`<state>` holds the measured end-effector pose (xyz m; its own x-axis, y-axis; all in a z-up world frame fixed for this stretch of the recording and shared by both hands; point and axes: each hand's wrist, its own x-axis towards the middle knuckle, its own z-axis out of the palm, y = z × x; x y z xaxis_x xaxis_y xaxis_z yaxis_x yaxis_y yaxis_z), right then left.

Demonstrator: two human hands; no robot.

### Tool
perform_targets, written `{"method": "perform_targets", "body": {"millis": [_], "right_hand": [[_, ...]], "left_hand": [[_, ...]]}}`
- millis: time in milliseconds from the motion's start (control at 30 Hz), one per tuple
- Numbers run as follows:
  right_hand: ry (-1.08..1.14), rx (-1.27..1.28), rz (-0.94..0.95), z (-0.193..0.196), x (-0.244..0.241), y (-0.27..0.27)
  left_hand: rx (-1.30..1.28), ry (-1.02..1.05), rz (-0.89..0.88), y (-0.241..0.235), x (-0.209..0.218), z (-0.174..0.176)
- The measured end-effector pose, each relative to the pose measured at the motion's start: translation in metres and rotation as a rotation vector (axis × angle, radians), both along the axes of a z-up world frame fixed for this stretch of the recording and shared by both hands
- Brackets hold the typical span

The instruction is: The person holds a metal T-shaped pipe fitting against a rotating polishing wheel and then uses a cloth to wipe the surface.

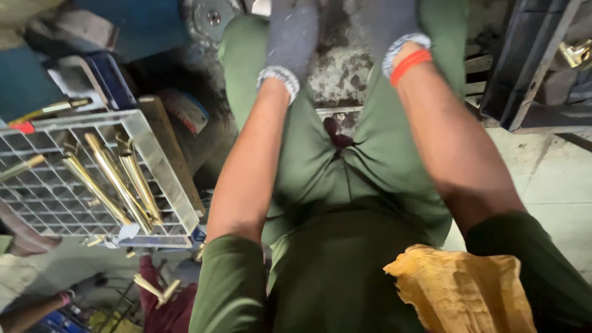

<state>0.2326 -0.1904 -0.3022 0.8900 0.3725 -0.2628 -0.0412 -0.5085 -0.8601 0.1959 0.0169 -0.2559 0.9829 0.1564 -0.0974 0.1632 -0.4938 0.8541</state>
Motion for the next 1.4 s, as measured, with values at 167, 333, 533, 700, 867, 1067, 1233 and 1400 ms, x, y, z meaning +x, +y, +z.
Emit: {"method": "perform_targets", "body": {"millis": [167, 333, 533, 700, 867, 1067, 1233, 1400], "right_hand": [[0.266, 0.456, -0.090, -0.001, -0.002, 0.005], [-0.471, -0.529, 0.140, -0.010, -0.003, -0.015], [0.432, 0.673, -0.441, 0.028, 0.017, 0.021], [0.256, 0.532, -0.302, 0.139, -0.042, 0.001], [-0.010, 0.568, -0.359, 0.213, -0.152, -0.015], [-0.011, 0.607, -0.400, 0.264, -0.189, -0.030], [-0.122, 0.551, -0.301, 0.267, -0.192, -0.038], [-0.053, 0.534, -0.383, 0.258, -0.190, -0.040]], "left_hand": [[-0.172, -0.099, 0.007, -0.007, 0.007, 0.029], [-0.775, 0.284, 0.234, -0.020, 0.012, 0.006], [-0.524, 0.370, 0.247, 0.003, 0.030, 0.021], [0.098, -0.194, -0.284, 0.010, -0.044, 0.110], [-0.150, -0.251, -0.278, -0.006, -0.157, 0.185], [-0.074, -0.262, -0.326, -0.015, -0.194, 0.239], [-0.032, -0.329, -0.346, -0.015, -0.201, 0.250], [-0.126, -0.167, -0.363, -0.017, -0.206, 0.258]]}}
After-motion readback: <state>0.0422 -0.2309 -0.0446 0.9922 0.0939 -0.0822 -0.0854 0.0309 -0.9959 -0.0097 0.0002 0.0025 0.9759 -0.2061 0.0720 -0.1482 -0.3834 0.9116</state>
